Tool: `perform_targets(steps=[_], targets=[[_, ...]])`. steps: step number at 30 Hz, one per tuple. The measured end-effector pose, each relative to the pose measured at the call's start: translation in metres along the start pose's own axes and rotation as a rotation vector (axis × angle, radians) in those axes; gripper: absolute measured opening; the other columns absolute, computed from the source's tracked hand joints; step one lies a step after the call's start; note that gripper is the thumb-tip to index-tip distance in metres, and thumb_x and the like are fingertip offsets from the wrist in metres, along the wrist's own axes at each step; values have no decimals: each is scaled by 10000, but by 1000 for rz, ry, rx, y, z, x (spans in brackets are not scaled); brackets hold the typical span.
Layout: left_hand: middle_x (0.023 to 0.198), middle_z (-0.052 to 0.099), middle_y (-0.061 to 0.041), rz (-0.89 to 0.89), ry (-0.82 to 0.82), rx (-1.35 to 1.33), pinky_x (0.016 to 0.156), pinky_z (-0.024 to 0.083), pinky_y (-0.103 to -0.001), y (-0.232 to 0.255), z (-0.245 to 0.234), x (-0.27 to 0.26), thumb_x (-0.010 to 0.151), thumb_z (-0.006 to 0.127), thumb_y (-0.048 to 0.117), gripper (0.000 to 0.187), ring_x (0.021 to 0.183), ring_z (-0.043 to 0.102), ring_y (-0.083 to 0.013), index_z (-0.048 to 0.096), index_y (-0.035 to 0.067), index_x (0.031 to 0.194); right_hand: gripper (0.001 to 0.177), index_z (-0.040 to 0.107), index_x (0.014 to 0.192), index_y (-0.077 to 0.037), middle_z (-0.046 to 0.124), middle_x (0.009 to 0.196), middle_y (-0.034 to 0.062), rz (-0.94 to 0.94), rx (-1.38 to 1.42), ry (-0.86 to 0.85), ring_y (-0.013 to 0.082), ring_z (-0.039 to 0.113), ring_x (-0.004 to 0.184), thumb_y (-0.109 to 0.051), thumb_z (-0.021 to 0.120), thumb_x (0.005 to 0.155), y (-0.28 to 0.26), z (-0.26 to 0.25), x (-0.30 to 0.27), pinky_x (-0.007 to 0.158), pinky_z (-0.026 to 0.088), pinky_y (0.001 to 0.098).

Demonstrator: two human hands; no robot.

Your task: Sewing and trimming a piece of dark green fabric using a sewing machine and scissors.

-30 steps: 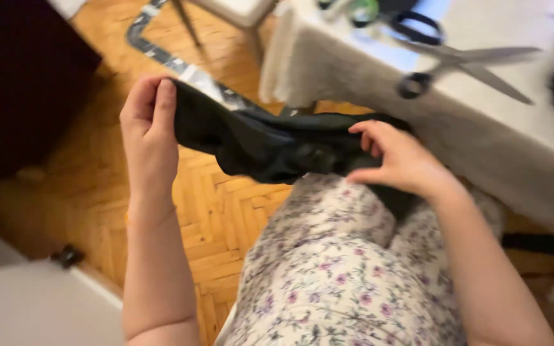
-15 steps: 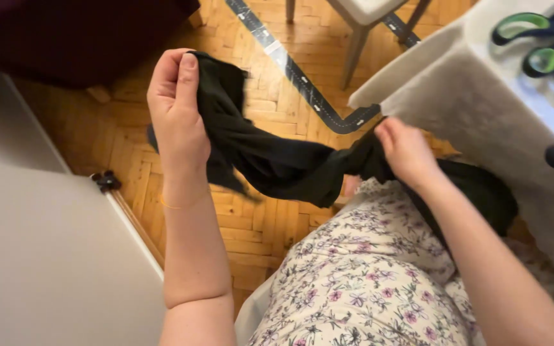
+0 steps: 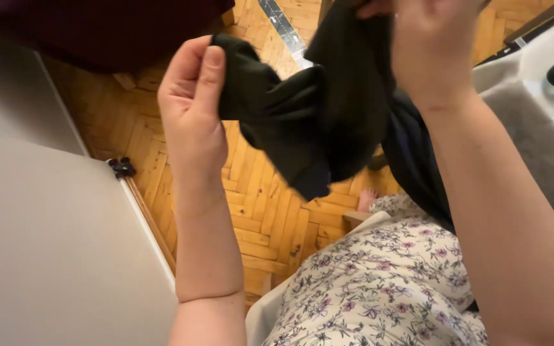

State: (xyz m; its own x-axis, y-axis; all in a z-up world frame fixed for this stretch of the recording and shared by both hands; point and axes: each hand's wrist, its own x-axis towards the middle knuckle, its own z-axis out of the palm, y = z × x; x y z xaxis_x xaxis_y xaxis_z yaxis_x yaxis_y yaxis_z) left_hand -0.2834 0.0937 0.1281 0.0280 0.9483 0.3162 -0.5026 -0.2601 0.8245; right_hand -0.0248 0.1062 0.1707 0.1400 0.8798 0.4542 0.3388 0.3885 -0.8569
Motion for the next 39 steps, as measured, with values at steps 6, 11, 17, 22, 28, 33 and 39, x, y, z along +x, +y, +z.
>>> perform_targets(steps=[6, 11, 17, 22, 28, 33, 39], targets=[[952, 690, 7, -51, -147, -18, 767, 479, -175, -8, 20, -2, 1140, 636, 119, 115, 847, 606, -22, 589, 14, 1151, 647, 537, 1328, -13, 659, 1194, 114, -35, -136, -834, 234, 638, 1107, -153, 862, 786, 4, 25, -35, 936, 513, 345], [904, 659, 39, -36, -116, 32, 692, 430, -163, -22, 27, -2, 1140, 637, 161, 132, 783, 556, 4, 588, 38, 1135, 424, 610, 1263, -36, 713, 1087, 58, 239, -115, -652, 181, 683, 1020, -143, 802, 902, 49, 28, -77, 906, 543, 310], [853, 618, 63, 48, 90, 14, 585, 366, -163, -17, 14, 8, 1118, 668, 194, 158, 696, 503, 6, 606, 49, 1118, 438, 596, 1261, -53, 691, 1065, 73, 520, 55, -601, 175, 670, 983, -144, 813, 893, 62, -12, -108, 867, 560, 306], [883, 635, 37, 37, 19, -62, 616, 379, -168, -18, 15, -1, 1149, 677, 175, 163, 732, 525, -8, 608, 31, 1118, 817, 619, 1291, -98, 624, 1286, 145, 291, -771, -836, 311, 592, 1165, -435, 944, 622, 159, -72, -197, 928, 505, 417], [913, 648, 30, -47, -56, -67, 614, 374, -159, -27, 21, -7, 1146, 685, 152, 153, 734, 530, 1, 610, 22, 1118, 403, 710, 1263, -148, 640, 1380, 107, 851, -1655, -783, 321, 600, 1266, -368, 664, 928, 339, -183, -295, 987, 505, 496], [915, 687, 25, -162, -97, -19, 610, 396, -172, -36, 44, -9, 1120, 647, 150, 133, 718, 564, -9, 594, 29, 1127, 267, 697, 1153, -22, 697, 1058, 267, 489, -1018, -276, 480, 657, 991, -181, 718, 939, 181, -114, -172, 843, 524, 543], [893, 701, 59, 8, -206, -77, 657, 456, -135, -11, 79, -6, 1096, 624, 149, 224, 750, 610, 16, 505, 96, 1279, 702, 253, 1556, 59, 314, 1603, 335, -319, -400, -114, 462, 336, 1481, -14, 663, 990, 65, -53, -88, 1205, 348, 477]])
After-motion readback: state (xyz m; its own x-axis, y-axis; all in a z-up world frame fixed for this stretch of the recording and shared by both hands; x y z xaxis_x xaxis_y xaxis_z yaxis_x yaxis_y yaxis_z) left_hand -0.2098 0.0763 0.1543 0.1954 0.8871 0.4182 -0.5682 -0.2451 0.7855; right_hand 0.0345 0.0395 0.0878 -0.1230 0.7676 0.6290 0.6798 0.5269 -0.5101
